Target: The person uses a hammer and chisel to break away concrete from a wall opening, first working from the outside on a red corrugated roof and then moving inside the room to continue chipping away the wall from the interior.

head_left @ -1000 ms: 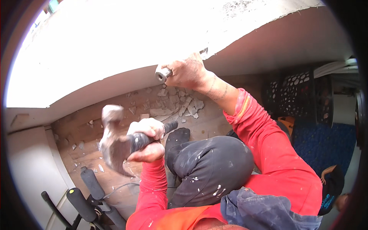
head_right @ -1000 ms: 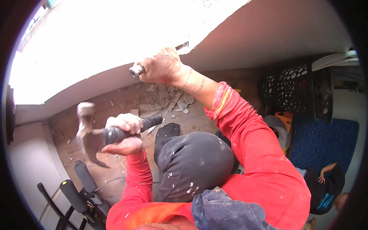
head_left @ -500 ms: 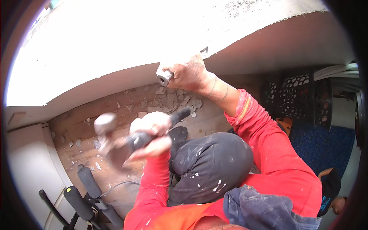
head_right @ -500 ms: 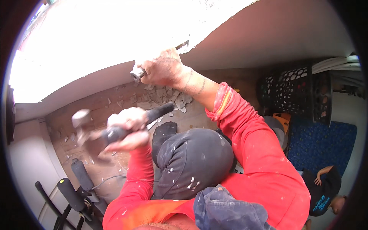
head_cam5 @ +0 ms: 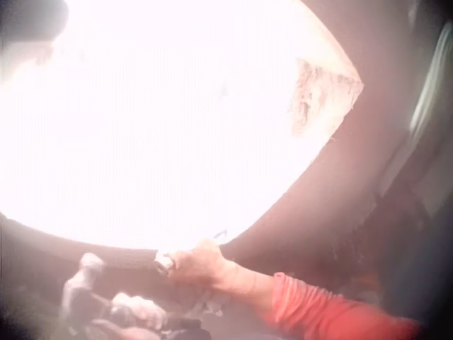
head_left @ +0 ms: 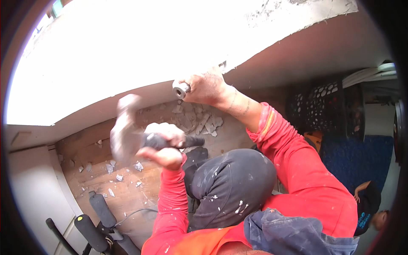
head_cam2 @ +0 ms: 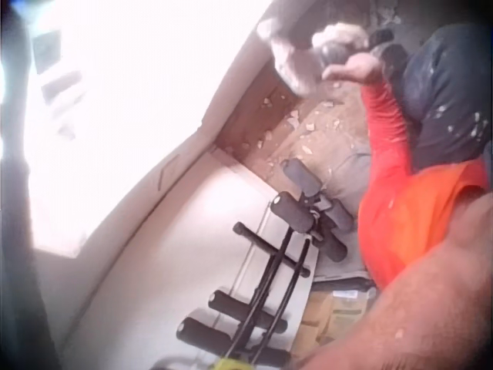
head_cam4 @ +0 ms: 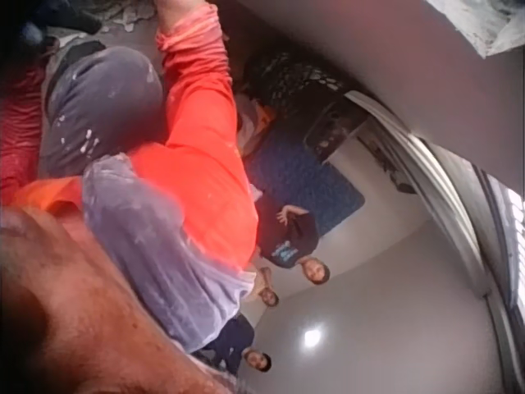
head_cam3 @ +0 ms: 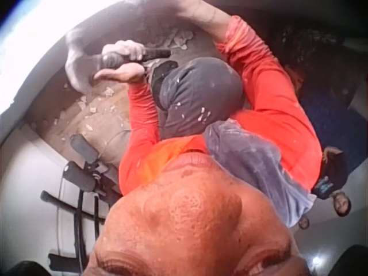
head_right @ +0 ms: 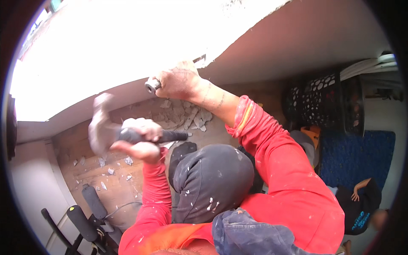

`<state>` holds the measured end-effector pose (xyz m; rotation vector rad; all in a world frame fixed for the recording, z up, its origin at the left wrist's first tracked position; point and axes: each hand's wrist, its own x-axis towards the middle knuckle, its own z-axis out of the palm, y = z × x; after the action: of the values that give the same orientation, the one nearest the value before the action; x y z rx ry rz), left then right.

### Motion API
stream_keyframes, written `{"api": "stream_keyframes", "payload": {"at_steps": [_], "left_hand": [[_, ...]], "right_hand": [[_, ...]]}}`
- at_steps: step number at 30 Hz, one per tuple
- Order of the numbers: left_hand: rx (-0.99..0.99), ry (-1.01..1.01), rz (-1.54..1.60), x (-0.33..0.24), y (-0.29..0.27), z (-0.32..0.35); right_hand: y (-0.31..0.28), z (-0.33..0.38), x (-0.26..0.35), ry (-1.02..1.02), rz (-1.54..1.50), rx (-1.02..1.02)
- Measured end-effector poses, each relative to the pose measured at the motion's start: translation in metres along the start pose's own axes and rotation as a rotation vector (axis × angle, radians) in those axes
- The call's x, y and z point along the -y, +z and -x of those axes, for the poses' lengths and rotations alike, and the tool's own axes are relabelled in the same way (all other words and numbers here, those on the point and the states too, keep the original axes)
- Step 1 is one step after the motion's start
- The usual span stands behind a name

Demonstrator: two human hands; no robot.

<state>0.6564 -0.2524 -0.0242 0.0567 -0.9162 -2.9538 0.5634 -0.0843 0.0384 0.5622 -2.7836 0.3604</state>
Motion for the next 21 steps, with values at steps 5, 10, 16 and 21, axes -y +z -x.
{"api": "stream_keyframes", "payload": {"at_steps": [5, 10, 16, 21], "left_hand": [[0.189, -0.263, -0.293, 0.024, -0.013, 0.014], [0.135, 0.219, -0.072, -0.018, 0.008, 0.007], [0.039, -0.152, -0.228, -0.002, -0.009, 0.016], [0.165, 0.069, -0.114, 0.010, -0.004, 0.024]], "right_hand": [[0.006, 0.004, 0.004, -0.043, -0.039, -0.048], [-0.004, 0.002, -0.001, -0.038, -0.013, -0.003], [-0.005, 0.007, 0.004, -0.091, -0.043, -0.023], [-0.003, 0.013, -0.005, -0.045, -0.079, 0.037]]}}
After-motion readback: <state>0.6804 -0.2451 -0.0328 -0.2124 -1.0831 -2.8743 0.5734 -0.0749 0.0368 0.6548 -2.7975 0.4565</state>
